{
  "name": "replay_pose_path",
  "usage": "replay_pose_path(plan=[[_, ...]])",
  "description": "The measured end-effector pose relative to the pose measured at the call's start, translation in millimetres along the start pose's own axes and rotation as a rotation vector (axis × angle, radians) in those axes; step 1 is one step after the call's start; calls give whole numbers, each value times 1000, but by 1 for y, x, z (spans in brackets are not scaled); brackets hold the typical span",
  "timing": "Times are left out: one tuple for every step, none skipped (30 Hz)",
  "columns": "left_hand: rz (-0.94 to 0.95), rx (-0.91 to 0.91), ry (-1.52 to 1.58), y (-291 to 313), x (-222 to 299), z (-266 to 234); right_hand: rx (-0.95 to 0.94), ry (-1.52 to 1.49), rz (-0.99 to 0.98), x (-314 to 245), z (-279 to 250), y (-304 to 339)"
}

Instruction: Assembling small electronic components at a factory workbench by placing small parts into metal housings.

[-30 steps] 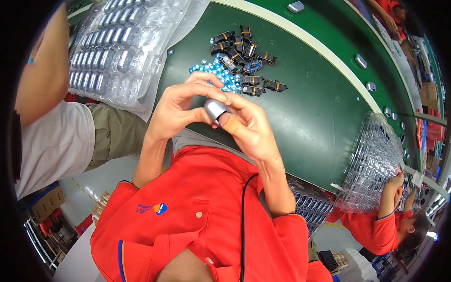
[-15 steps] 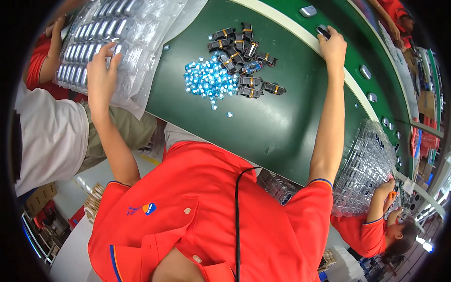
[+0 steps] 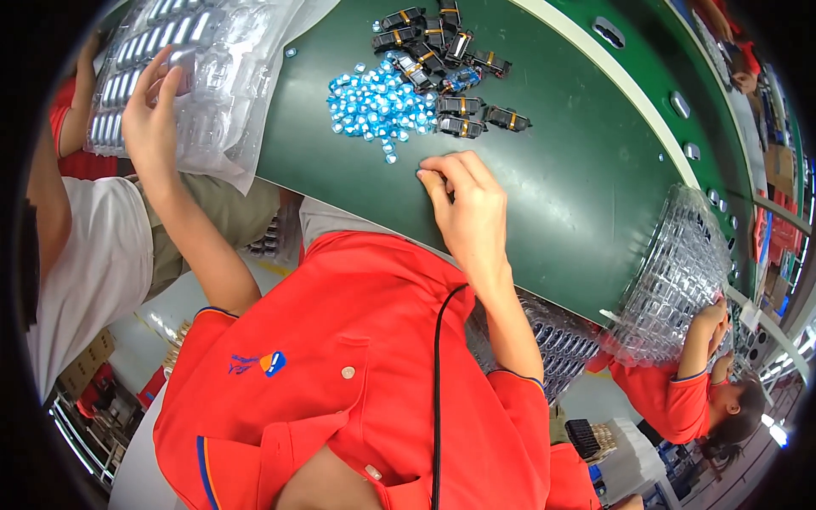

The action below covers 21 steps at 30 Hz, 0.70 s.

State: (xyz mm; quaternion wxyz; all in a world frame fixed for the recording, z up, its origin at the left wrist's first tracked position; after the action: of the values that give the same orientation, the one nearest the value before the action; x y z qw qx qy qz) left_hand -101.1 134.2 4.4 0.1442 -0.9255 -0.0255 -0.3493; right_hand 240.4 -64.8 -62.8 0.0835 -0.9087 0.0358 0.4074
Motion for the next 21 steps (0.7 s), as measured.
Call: replay_pose_path(plan=[[19, 74, 137, 13, 8, -9, 12, 18, -63, -7, 3, -1], [50, 129, 291, 26, 20, -7, 40, 50, -112, -11, 3, 0], [14, 97, 482, 43, 35, -5, 41, 38, -125, -16, 2, -2], [-21, 63, 674, 61, 52, 1, 89, -220, 20, -3, -3, 1], [-76, -80, 980, 73, 61, 23, 141, -471, 171, 9, -6, 6], [-137, -230, 1281, 87, 69, 44, 182, -721, 324, 20, -1, 12], [-178, -387, 1398, 97, 83, 60, 184, -723, 318, 17, -2, 8], [-226, -547, 1514, 109, 96, 75, 198, -766, 270, 11, -8, 0], [-227, -547, 1518, 114, 97, 78, 214, -808, 222, 4, -15, -8], [-226, -596, 1486, 122, 101, 85, 231, -849, 176, -1, -21, -13], [-220, -653, 1457, 127, 107, 95, 241, -842, 175, -1, -25, -16], [-214, -709, 1425, 132, 113, 103, 238, -916, 147, -5, -26, -19], [-211, -719, 1428, 135, 117, 107, 234, -992, 118, -10, -25, -23], [-183, -730, 1416, 137, 123, 110, 229, -1069, 88, -14, -25, -26], [-156, -740, 1403, 140, 128, 112, 237, -1065, 88, -14, -26, -27], [-130, -748, 1387, 142, 131, 113, 215, -1010, 89, -16, -25, -29], [-129, -754, 1386, 143, 133, 116, 193, -955, 89, -17, -23, -30], [-37, -732, 1318, 142, 138, 115, 170, -900, 90, -19, -22, -31], [54, -709, 1249, 141, 142, 113, 174, -901, 91, -20, -22, -33], [144, -685, 1179, 142, 147, 111, 199, -901, 100, -21, -24, -35], [145, -688, 1177, 142, 148, 111, 222, -903, 107, -22, -25, -37]])
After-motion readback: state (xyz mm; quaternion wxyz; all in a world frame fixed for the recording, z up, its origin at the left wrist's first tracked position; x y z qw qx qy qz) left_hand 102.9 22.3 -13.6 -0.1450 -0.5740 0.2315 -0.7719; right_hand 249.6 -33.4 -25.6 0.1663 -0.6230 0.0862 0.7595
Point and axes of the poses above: each hand's wrist, its own y-axis away from the middle knuckle, its own z-axis out of the palm, x = y × z, the point moved 10 cm from there along -y, towards the middle knuckle, and after that the axes turned 8 degrees about -z, right-handed, at the moved point
